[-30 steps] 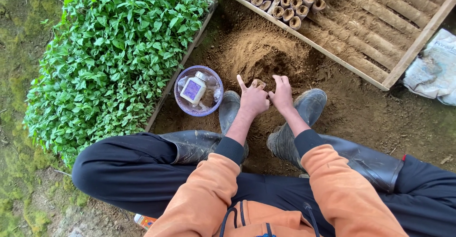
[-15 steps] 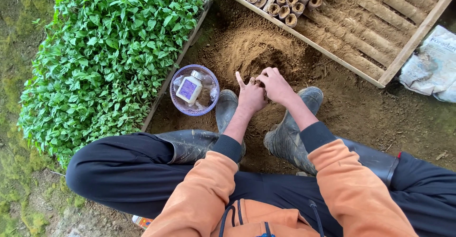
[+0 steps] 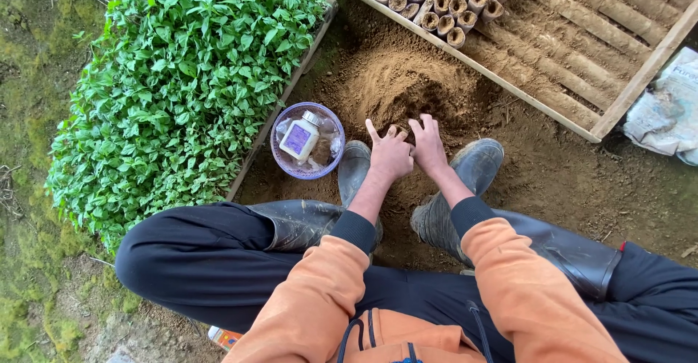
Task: The person sits cross-legged on the ground and fills small biodegradable seedling pots with soil by hand. They scoop soil from a pile, pack it into the pots, and place the filled pots into a wooden tray. The person also handles a small plastic bag and a container during the process.
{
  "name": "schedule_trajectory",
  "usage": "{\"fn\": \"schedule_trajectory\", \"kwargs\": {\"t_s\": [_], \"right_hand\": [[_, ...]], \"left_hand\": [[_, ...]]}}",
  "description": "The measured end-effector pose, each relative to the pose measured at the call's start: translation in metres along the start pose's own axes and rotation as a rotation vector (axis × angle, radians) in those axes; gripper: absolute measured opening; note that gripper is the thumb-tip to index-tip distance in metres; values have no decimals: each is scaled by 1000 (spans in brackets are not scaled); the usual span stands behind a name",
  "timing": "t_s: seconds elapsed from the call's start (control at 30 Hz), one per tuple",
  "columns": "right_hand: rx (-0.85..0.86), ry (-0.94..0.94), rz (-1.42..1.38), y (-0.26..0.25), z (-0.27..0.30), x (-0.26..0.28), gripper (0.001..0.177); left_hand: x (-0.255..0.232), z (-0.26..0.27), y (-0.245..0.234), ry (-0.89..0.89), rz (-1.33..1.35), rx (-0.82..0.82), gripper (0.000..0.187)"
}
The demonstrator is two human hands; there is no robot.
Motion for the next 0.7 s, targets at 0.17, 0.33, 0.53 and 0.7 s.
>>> {"fn": "schedule_trajectory", "kwargs": {"t_s": [0.17,0.33,0.53,0.7], "right_hand": [[-11,97,-130,19,-5,-57,45],[20,101,-233,-37,-19,-31,37],[355,-96,158,0,-8,-4,31],[166,-13,-111,-14,-8,-18,48]], "left_hand": [[-1,-11,17,27,29,-28,36],[-8,-16,26,43,30,-25,33],[-15,-14,13,37,-14,-174,38],[-12,-6,11,49,24,-135,36]]}}
Point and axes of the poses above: each hand's wrist, its own z-axis away from the middle knuckle, its own y-axis out of the palm, x = y × z, the point moved 10 cm from there along -z, towards the middle knuckle, and after that the axes turned 7 degrees about -y, right-handed, at the moved point
